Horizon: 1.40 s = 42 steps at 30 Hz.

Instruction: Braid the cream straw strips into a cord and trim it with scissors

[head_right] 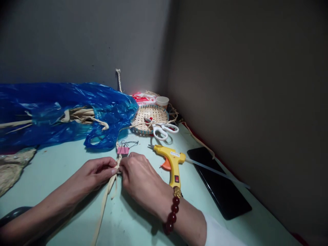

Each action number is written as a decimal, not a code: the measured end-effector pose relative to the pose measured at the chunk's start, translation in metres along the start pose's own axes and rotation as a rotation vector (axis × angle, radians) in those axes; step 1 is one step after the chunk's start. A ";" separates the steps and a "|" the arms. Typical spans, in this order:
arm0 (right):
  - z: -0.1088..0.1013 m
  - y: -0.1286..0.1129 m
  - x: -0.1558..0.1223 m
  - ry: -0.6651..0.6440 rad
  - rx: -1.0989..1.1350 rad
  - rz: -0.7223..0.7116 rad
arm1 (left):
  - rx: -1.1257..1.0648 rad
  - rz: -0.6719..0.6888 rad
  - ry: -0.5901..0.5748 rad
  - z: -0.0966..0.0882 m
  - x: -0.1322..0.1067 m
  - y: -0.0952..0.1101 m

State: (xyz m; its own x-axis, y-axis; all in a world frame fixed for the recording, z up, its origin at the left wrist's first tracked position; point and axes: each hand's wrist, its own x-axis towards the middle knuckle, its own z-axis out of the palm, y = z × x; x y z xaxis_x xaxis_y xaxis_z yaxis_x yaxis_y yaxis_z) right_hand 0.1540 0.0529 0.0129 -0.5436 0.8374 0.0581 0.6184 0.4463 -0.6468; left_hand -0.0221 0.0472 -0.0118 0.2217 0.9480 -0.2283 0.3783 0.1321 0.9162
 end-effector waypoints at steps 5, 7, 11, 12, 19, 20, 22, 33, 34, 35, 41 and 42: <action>-0.003 0.003 0.006 -0.061 -0.132 -0.124 | 0.021 -0.020 -0.025 -0.003 0.000 0.000; -0.005 0.002 0.006 -0.083 -0.147 -0.119 | 0.023 -0.030 -0.018 -0.003 0.000 0.001; -0.003 0.000 0.002 -0.022 -0.036 -0.002 | 0.088 0.016 -0.022 -0.001 -0.002 0.004; -0.002 0.000 0.001 0.005 0.003 0.034 | 0.130 0.038 -0.010 0.000 -0.003 0.005; 0.012 0.003 0.005 0.054 0.223 0.149 | 0.441 0.050 0.162 0.014 -0.018 0.018; 0.014 0.002 0.005 0.066 0.235 0.161 | 0.481 0.054 0.179 0.014 -0.019 0.019; 0.015 0.001 0.006 0.084 0.247 0.177 | 0.537 0.059 0.195 0.014 -0.019 0.020; 0.019 0.006 0.008 0.097 0.258 0.180 | 0.431 0.045 0.085 -0.004 -0.008 0.011; 0.018 0.006 0.008 0.098 0.257 0.179 | 0.428 0.036 0.084 -0.004 -0.008 0.010; 0.018 0.005 0.007 0.103 0.255 0.180 | 0.421 0.029 0.086 -0.005 -0.008 0.010; 0.021 0.006 0.005 0.169 0.355 0.192 | 0.380 -0.039 0.127 0.006 -0.022 0.018; 0.023 0.007 0.005 0.159 0.414 0.200 | 0.395 -0.032 0.138 0.010 -0.025 0.019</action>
State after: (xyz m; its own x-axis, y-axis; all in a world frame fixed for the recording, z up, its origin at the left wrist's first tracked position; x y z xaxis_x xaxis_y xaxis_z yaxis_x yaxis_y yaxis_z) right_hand 0.1431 0.0529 -0.0087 -0.3236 0.9462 -0.0039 0.4067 0.1353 -0.9035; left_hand -0.0119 0.0235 0.0078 0.0919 0.9786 -0.1842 0.7047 0.0668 0.7063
